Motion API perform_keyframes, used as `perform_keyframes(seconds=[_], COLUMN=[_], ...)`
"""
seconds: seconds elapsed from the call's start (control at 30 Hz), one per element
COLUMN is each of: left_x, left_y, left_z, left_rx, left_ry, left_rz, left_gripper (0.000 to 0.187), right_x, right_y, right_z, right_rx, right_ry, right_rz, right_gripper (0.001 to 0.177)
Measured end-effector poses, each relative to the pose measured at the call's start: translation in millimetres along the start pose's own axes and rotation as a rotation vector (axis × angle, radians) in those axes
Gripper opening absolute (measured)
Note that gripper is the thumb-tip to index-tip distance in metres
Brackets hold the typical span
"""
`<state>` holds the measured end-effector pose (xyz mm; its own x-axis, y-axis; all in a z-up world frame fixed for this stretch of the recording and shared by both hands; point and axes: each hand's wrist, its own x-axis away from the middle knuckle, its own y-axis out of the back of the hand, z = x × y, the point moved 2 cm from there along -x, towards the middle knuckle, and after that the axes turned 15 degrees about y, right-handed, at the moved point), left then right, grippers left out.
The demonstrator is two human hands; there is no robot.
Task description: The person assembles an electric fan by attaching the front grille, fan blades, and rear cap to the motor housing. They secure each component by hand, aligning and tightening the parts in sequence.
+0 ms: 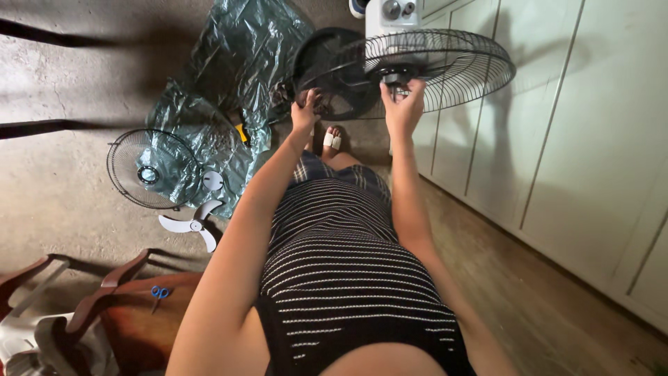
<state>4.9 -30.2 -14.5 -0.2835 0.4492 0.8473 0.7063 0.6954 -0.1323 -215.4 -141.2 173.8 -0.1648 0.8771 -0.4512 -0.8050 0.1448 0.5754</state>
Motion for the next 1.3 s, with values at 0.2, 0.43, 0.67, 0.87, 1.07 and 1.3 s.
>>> perform_keyframes(seconds=[0.2,0.43,0.67,0.87,1.07,1.3], left_x=[-2.3,0.2,1.4,2.0,1.8,4.9], left_y=[0.5,1.1,4.7,2.8,-0.2,1.3], left_z=[-2.8,-0.7,-4.5,-6.4,-12.3,-6.3], left_rx=[-0.056,0.054,0.052,0.025,0.12,-0.006], left_ry=[-0.031,-0.002,0.058,-0.067,-0.204,-0.094], left_rz=[0.014,0.091,-0.018,0.079,0.244,0.05], left_gripper=[0.039,0.037,0.042,0.037,0.033,0.032], right_x=[0.4,2.4,-0.6,3.2,-3.3,8.1], right_y=[-5.7,-10.4,-7.4,-6.1,-0.1,-20.2], right_z=[-10.4,-6.6,0.5,-11.6,-6.2,-39.7], right_rx=[-0.293,-0.4,-0.25,-0.612,-0.207,-1.028], right_ry=[-0.622,-0.713,-0.328,-0.662,-0.141,-1.054], right_rz=[0.163,0.055,-0.029,0.066,0.026,0.041], right_gripper=[0.061,0.071,0.059,0.045,0.058,0.067])
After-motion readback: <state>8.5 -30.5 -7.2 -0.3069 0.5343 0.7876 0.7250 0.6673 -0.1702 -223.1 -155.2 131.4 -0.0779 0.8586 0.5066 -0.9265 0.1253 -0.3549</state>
